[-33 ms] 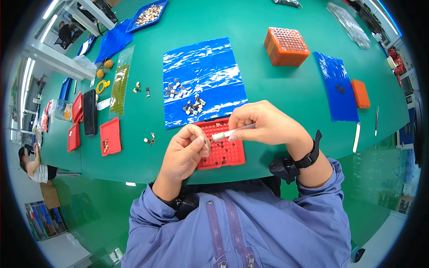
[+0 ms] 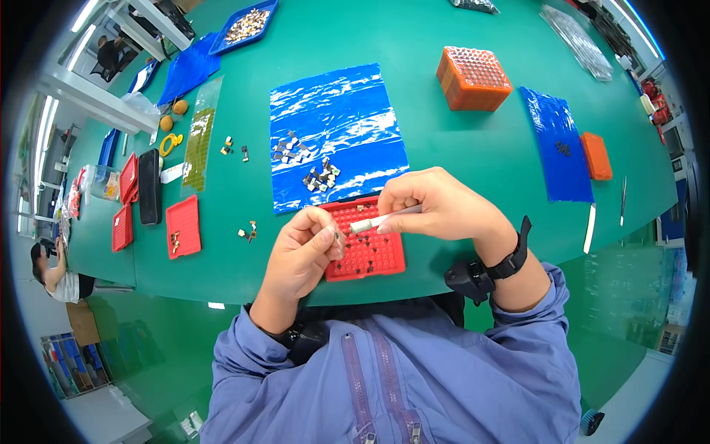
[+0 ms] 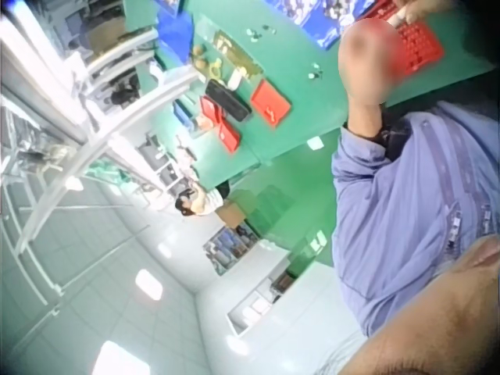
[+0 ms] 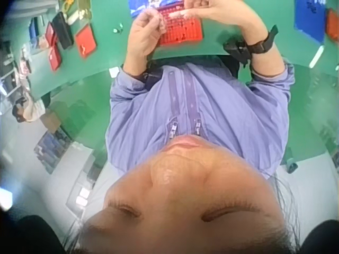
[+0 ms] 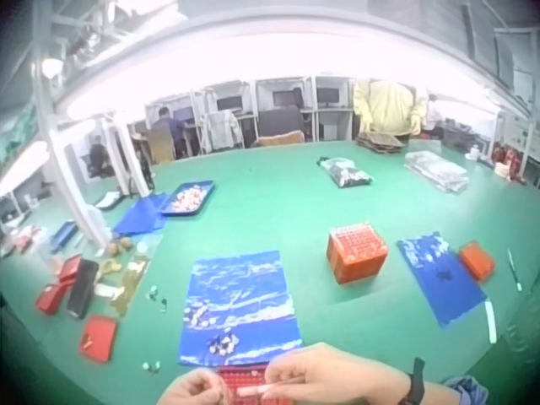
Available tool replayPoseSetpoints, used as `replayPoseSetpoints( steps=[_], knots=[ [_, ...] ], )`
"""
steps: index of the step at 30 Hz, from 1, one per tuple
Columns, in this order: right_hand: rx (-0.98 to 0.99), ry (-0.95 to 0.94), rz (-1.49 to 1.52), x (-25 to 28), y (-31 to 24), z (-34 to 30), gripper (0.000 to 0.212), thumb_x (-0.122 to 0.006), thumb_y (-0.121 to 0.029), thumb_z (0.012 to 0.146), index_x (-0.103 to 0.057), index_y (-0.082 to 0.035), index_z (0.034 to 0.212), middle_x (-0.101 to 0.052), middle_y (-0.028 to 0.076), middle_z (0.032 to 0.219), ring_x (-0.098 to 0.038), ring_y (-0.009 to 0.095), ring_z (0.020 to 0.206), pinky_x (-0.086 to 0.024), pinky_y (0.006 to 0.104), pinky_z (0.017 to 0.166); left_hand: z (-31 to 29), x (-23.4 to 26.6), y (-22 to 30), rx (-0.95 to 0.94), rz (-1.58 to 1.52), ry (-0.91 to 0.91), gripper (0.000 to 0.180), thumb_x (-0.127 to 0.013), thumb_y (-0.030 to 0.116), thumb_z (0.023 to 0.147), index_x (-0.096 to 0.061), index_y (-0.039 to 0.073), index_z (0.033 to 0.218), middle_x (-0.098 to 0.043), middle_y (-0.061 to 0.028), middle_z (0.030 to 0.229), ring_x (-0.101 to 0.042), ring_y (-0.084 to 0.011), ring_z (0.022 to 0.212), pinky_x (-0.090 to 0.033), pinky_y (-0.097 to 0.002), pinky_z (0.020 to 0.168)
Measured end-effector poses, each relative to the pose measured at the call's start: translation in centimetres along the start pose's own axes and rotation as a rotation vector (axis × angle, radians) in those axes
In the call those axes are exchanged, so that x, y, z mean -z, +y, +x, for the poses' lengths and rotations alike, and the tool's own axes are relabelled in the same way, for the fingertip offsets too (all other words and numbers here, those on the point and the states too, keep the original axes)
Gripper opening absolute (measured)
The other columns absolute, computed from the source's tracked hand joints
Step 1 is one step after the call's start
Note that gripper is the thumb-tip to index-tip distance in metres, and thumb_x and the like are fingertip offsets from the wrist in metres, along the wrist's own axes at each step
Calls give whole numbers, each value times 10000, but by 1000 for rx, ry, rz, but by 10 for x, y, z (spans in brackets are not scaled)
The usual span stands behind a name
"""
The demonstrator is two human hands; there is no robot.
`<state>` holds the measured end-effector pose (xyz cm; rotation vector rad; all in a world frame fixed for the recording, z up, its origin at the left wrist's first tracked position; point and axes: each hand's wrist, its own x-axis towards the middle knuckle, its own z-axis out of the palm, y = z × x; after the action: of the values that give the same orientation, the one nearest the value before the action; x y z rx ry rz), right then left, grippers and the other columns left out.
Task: The person uses a white cylindrical tool to pick up small electronic components from a red tray and place them into a red grid tray. The person repeatedly transfers components one by one, organizing them into the grid slots.
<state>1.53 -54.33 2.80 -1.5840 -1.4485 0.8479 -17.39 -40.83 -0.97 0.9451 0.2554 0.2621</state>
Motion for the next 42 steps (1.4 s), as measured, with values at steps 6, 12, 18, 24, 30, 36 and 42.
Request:
replayPoseSetpoints(
  steps=[6,12,18,24,30,36,42],
  knots=[
    [-28,-21,-48,0,-3,0,203,-691,-226,777,-614,-39,784,-577,84,667,-553,197,603,-429,313,545,-2,14,42,-56,552,124,30,-592,37,849,-575,13,845,-582,-35,773,-534,-90,680,-429,-206,625],
    [-1,-27,-97,-2,-1,0,217,-679,-249,788,-617,-41,789,-584,91,672,-559,205,606,-432,315,548,26,22,70,-43,909,86,92,-568,41,868,-583,-22,933,-580,-5,796,-534,-70,725,-427,-200,653],
    [-13,-36,-109,-3,3,0,224,-677,-259,789,-615,-43,783,-583,94,656,-563,213,592,-429,326,539,48,27,57,-94,1363,65,128,-648,47,786,-544,14,854,-574,-46,710,-536,-112,653,-442,-267,600],
    [37,-29,-131,-5,4,0,218,-673,-247,791,-611,-39,782,-587,98,660,-561,220,587,-426,326,531,54,26,52,-115,1465,65,140,-661,66,764,-555,13,839,-571,-71,703,-534,-172,623,-438,-300,588],
    [6,-35,-117,-4,3,1,203,-672,-231,788,-610,-37,788,-594,98,649,-568,222,576,-425,324,520,54,33,50,-326,1635,74,196,-676,86,751,-564,26,900,-573,-89,834,-550,-194,763,-449,-315,675],
    [-44,-29,-107,-1,-5,0,192,-674,-218,785,-609,-38,795,-604,92,659,-567,215,579,-419,321,515,26,62,93,-315,1575,240,210,-694,113,747,-594,46,920,-580,-55,874,-550,-175,846,-434,-299,718],
    [-12,-38,-132,-4,-9,-1,189,-679,-209,778,-601,-40,809,-588,81,651,-560,208,591,-417,319,519,-28,87,90,-82,1626,220,179,-711,117,722,-617,49,858,-553,-67,847,-537,-194,831,-432,-310,730]
  ],
)
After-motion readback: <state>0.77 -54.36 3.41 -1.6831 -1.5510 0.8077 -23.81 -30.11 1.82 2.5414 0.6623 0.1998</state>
